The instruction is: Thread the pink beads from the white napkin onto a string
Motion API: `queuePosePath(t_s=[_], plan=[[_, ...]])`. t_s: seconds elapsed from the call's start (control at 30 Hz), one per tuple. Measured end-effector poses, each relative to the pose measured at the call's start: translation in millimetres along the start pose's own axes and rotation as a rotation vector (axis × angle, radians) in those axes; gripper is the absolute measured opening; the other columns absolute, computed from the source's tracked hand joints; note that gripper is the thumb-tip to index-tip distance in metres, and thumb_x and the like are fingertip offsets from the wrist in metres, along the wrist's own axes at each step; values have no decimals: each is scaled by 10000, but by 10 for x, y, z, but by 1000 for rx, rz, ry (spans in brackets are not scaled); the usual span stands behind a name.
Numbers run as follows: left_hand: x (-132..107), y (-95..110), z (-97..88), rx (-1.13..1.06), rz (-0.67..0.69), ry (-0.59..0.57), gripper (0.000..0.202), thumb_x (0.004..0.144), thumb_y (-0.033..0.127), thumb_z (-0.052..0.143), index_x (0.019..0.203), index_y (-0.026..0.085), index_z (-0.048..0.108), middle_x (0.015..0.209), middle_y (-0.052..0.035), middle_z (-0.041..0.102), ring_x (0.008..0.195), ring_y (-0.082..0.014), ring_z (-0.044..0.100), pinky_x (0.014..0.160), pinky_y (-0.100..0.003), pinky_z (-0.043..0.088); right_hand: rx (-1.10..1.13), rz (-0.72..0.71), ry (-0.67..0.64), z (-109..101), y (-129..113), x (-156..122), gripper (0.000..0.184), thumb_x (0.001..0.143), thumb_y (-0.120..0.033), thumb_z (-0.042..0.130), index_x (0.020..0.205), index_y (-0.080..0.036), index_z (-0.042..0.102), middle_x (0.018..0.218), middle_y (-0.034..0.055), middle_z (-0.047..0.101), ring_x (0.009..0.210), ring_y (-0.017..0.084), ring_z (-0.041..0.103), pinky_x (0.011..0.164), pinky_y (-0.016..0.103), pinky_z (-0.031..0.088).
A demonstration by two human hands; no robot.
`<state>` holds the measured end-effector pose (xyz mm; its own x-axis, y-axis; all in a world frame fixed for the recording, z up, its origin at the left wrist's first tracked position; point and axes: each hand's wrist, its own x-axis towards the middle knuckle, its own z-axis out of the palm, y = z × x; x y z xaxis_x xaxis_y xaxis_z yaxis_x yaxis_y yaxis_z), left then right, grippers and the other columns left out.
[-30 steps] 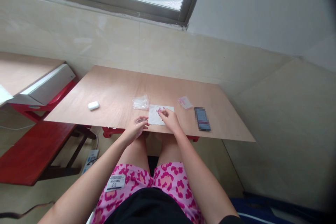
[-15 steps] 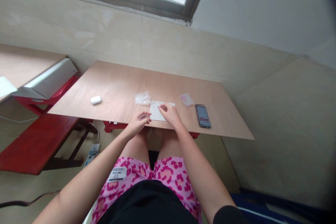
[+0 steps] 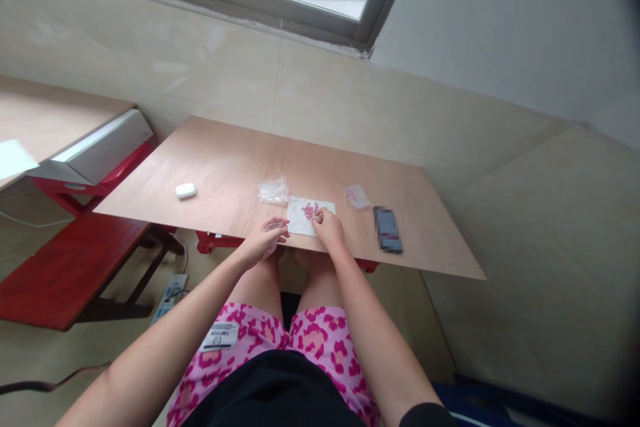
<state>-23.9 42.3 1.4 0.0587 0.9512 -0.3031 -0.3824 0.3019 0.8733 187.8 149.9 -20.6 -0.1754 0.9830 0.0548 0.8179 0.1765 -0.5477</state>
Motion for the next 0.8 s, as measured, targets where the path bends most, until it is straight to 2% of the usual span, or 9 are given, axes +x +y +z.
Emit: queuePosePath(t_s=[0.17,0.27,0.4,0.67,0.8], plan=[[11,-11,-33,41,17,-5,433,775,393,836,1125,201,669,868,-41,682,709,-148,643,474,-198,248,-12,15,33,35,38,16,168,875,-197,638,1035,-224,676,844,33,725,731,188,631,640,258,375],[28,-35,-60,73,19,-14,436,794,408,818,1146,203,664,888,-52,687,707,-150,643,464,-198,230,-4,-7,49,52,52,22,204,866,-186,642,1064,-221,676,876,37,726,770,196,639,669,264,391],[44,-44,-64,92,12,-5,447,798,409,813,1158,193,659,879,-56,691,705,-150,642,463,-195,246,13,-43,39,55,73,21,122,881,-188,619,977,-214,689,886,40,722,800,192,642,717,262,419],[45,-32,-71,74,12,7,439,794,370,811,1162,190,653,875,-44,681,698,-138,629,469,-192,260,29,-29,68,82,99,28,131,865,-178,610,949,-216,703,852,29,713,779,188,637,700,259,408],[14,2,-53,118,20,18,423,797,372,804,1149,190,657,882,-50,692,723,-156,635,513,-210,345,37,-12,78,86,79,37,109,892,-207,598,917,-213,704,821,31,714,753,186,639,678,259,402]])
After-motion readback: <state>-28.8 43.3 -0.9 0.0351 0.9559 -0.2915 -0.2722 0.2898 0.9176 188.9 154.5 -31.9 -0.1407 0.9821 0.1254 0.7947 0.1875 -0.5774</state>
